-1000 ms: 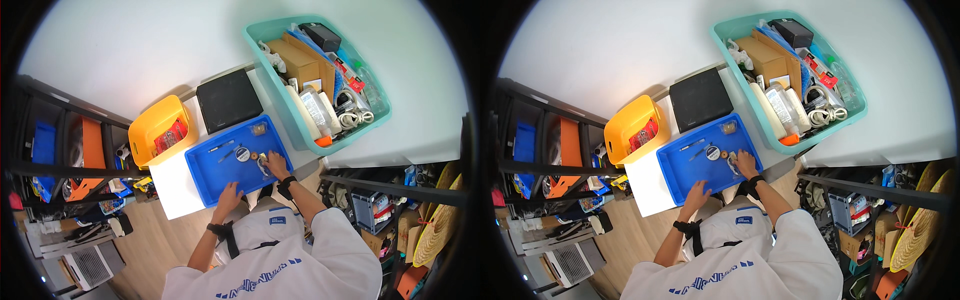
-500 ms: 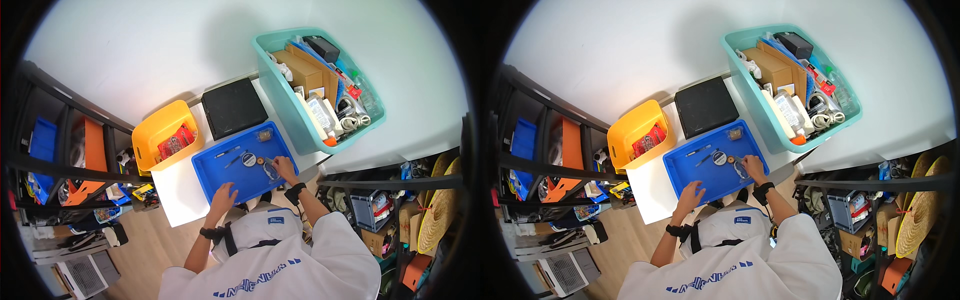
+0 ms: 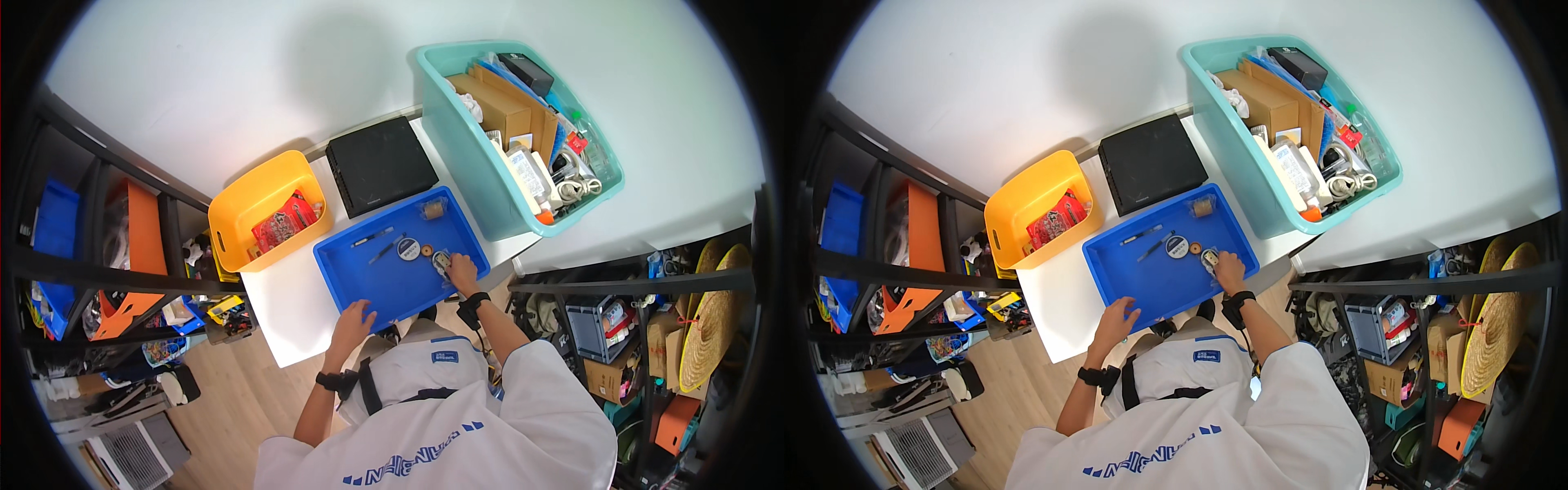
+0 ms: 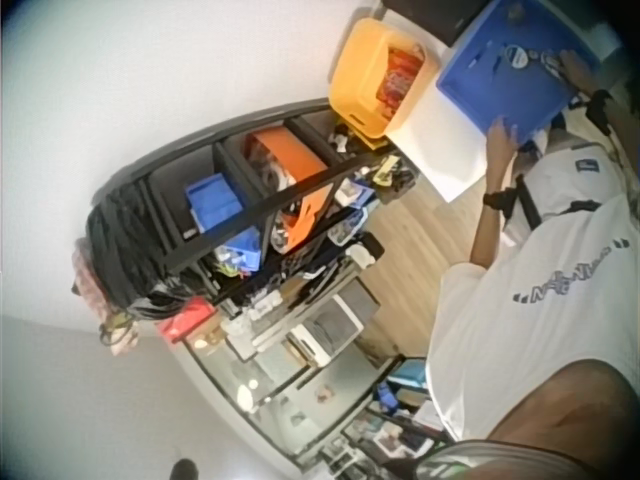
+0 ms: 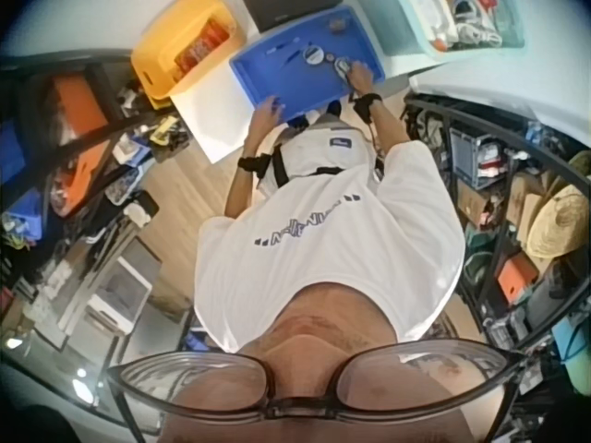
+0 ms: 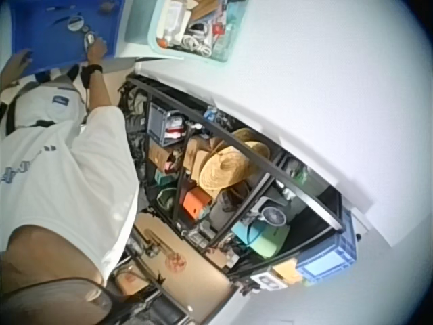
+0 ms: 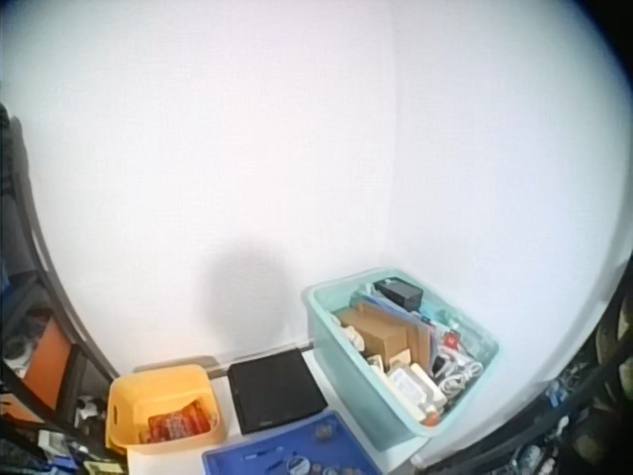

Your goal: Sort and organize various small household items into bins and onto shelves.

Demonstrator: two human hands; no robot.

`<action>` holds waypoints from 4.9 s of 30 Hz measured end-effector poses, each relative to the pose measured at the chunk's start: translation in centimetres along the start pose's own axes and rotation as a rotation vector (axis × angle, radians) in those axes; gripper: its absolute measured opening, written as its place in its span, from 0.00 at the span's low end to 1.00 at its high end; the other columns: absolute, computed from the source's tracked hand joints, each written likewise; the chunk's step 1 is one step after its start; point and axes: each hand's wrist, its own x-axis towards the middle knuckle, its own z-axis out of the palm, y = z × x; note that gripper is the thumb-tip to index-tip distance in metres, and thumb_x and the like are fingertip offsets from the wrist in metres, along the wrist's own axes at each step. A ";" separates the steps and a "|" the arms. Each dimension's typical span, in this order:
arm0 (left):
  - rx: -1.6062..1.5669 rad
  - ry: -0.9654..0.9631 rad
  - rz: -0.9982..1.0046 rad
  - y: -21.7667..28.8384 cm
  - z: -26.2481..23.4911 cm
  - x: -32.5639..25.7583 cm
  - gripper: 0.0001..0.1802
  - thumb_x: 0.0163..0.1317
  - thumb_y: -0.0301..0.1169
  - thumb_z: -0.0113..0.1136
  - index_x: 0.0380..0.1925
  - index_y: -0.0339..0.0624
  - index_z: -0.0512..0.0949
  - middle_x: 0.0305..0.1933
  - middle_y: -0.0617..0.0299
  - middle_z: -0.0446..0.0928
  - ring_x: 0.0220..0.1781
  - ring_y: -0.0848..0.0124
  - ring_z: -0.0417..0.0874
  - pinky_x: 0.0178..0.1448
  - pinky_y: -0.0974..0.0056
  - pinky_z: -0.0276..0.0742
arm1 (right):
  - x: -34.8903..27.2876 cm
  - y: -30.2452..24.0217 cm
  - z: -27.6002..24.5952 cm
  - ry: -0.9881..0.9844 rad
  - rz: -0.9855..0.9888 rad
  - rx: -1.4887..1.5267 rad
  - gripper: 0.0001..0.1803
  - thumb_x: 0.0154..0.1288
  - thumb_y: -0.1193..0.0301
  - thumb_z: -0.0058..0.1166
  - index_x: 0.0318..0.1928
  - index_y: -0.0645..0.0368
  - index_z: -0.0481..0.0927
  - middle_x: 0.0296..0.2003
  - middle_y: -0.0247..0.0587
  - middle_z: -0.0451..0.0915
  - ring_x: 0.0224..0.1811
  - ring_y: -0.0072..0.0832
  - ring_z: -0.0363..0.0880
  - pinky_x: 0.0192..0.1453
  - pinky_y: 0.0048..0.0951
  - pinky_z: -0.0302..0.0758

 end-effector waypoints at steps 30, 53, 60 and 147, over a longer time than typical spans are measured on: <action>-1.129 -0.266 -0.451 2.8 -2.2 1.6 0.14 0.73 0.30 0.66 0.53 0.37 0.77 0.49 0.53 0.85 0.48 0.66 0.88 0.56 0.63 0.86 | -1.6 -0.3 -2.4 -0.009 0.051 0.212 0.15 0.65 0.65 0.66 0.47 0.62 0.87 0.40 0.56 0.88 0.43 0.49 0.89 0.50 0.47 0.84; -1.298 -0.235 -0.570 7.5 5.4 6.1 0.16 0.75 0.32 0.62 0.55 0.35 0.73 0.54 0.52 0.82 0.58 0.59 0.86 0.65 0.54 0.84 | -4.2 -5.3 -7.2 -0.383 -0.322 0.577 0.14 0.66 0.63 0.69 0.40 0.63 0.88 0.32 0.44 0.89 0.28 0.31 0.85 0.37 0.33 0.80; -1.187 -0.171 -0.473 9.2 8.0 6.5 0.18 0.76 0.37 0.62 0.55 0.35 0.73 0.54 0.51 0.82 0.57 0.64 0.86 0.66 0.55 0.85 | -5.6 -5.5 -8.2 -0.345 -0.267 0.541 0.14 0.64 0.64 0.68 0.37 0.65 0.86 0.31 0.49 0.89 0.33 0.42 0.89 0.40 0.39 0.83; -1.792 0.329 -0.062 -0.1 -12.7 -21.8 0.33 0.72 0.33 0.66 0.71 0.33 0.63 0.73 0.44 0.70 0.77 0.51 0.71 0.80 0.42 0.69 | -12.1 -21.8 -7.1 -0.482 -0.419 0.538 0.17 0.65 0.71 0.71 0.50 0.67 0.84 0.39 0.42 0.88 0.30 0.24 0.85 0.31 0.26 0.80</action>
